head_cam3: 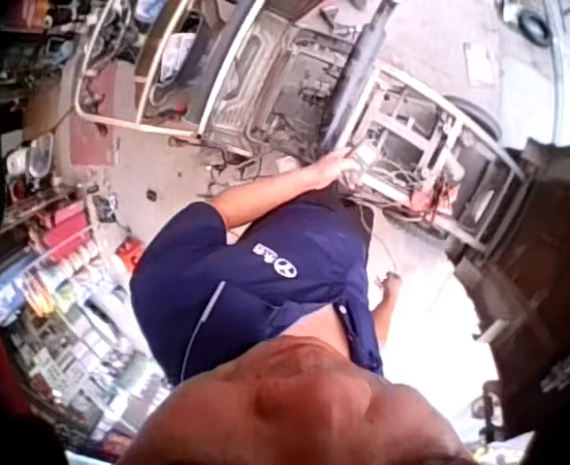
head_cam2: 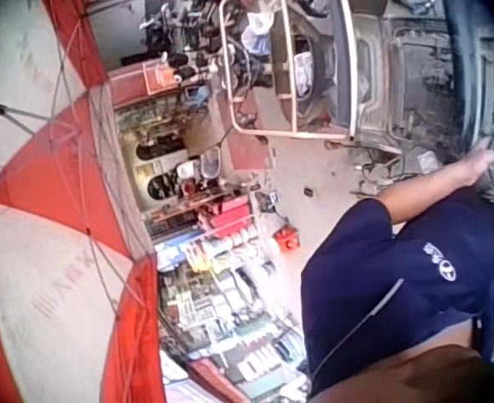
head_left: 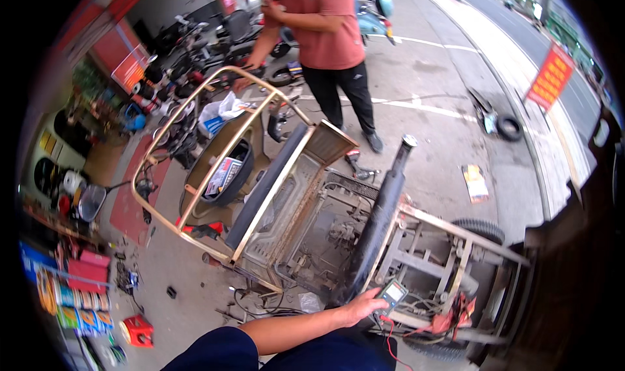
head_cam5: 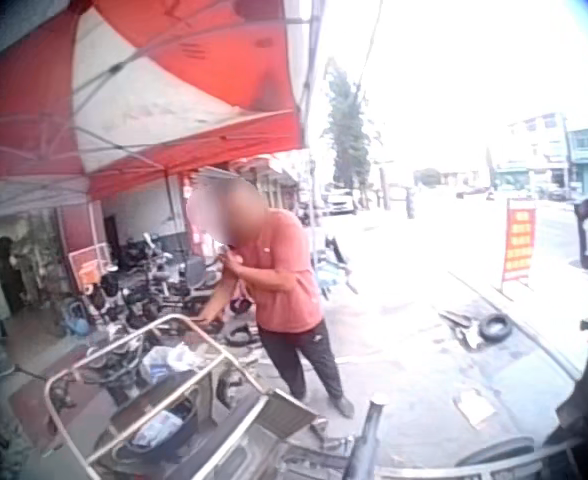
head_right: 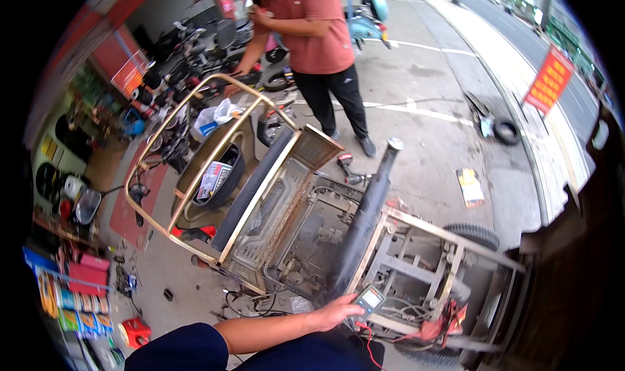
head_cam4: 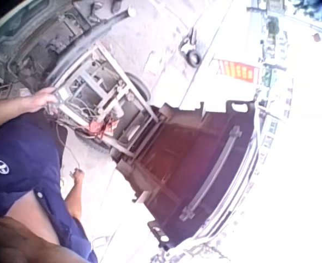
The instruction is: The person uses a multimeter to test the electrical system of a three-wheeled vehicle. They connect the multimeter probes to various points within the exposed wiring harness under the seat area, checking for continuity or voltage. The person manipulates the wires and probes throughout the clip.
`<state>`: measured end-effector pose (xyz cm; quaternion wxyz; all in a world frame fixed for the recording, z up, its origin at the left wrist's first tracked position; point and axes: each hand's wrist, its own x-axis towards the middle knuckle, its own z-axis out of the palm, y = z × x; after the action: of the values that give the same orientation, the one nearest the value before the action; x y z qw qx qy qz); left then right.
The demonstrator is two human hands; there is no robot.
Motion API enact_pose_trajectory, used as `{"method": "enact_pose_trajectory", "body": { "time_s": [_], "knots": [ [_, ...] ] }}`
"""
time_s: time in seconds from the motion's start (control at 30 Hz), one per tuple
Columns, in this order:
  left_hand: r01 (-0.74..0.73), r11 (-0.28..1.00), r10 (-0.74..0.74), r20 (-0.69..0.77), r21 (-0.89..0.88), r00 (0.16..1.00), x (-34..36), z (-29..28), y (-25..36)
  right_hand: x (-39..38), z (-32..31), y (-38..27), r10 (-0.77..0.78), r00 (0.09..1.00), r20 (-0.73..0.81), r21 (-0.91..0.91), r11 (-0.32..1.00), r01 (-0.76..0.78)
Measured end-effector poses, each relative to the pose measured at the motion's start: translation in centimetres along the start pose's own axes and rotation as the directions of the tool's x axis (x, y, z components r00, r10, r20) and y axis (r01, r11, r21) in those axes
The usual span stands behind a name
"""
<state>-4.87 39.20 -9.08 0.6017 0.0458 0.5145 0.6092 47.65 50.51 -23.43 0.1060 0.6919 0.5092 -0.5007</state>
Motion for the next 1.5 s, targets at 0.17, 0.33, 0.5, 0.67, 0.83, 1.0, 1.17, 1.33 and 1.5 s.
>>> {"method": "enact_pose_trajectory", "body": {
  "time_s": [0.17, 0.33, 0.5, 0.67, 0.83, 1.0, 1.17, 1.33, 1.5],
  "knots": [
    [-0.063, 0.997, 0.059, -0.089, -0.051, 0.994, 1.2, -2.7, 1.2, -6.6, 0.8, -11.2, 0.052, 0.986, 0.155, -0.027, 0.998, -0.049],
    [-0.186, 0.972, 0.144, -0.257, -0.145, 0.956, 0.3, -4.9, 2.7, -0.7, 3.2, -17.9, -0.113, 0.942, 0.317, -0.214, 0.959, 0.187],
    [-0.263, 0.903, 0.116, -0.397, -0.340, 0.910, -3.7, -2.6, 3.6, 7.9, 3.1, -22.5, -0.375, 0.834, 0.404, -0.242, 0.836, 0.493],
    [-0.301, 0.881, 0.122, -0.439, -0.365, 0.890, -4.9, -0.7, -0.2, 18.8, 0.8, -22.5, -0.558, 0.713, 0.424, -0.127, 0.743, 0.657],
    [-0.326, 0.865, 0.125, -0.467, -0.381, 0.876, -5.1, 1.0, -0.9, 23.2, 2.3, -18.7, -0.317, 0.832, 0.455, -0.371, 0.782, 0.501],
    [-0.331, 0.868, 0.147, -0.446, -0.370, 0.883, -5.3, 1.6, -0.8, 18.8, 3.9, -20.1, -0.186, 0.868, 0.461, -0.392, 0.834, 0.387],
    [-0.340, 0.882, 0.182, -0.431, -0.325, 0.884, -5.0, 2.3, -0.2, 17.0, 3.4, -20.1, -0.169, 0.881, 0.441, -0.364, 0.864, 0.348],
    [-0.290, 0.888, 0.142, -0.385, -0.357, 0.912, -4.4, 2.5, 0.2, 16.0, 0.9, -17.3, -0.186, 0.908, 0.376, -0.280, 0.911, 0.303],
    [-0.279, 0.900, 0.166, -0.329, -0.334, 0.930, -4.2, 1.8, -0.7, 9.3, -0.1, -19.5, -0.169, 0.937, 0.305, 0.014, 0.985, 0.173]
  ]
}}
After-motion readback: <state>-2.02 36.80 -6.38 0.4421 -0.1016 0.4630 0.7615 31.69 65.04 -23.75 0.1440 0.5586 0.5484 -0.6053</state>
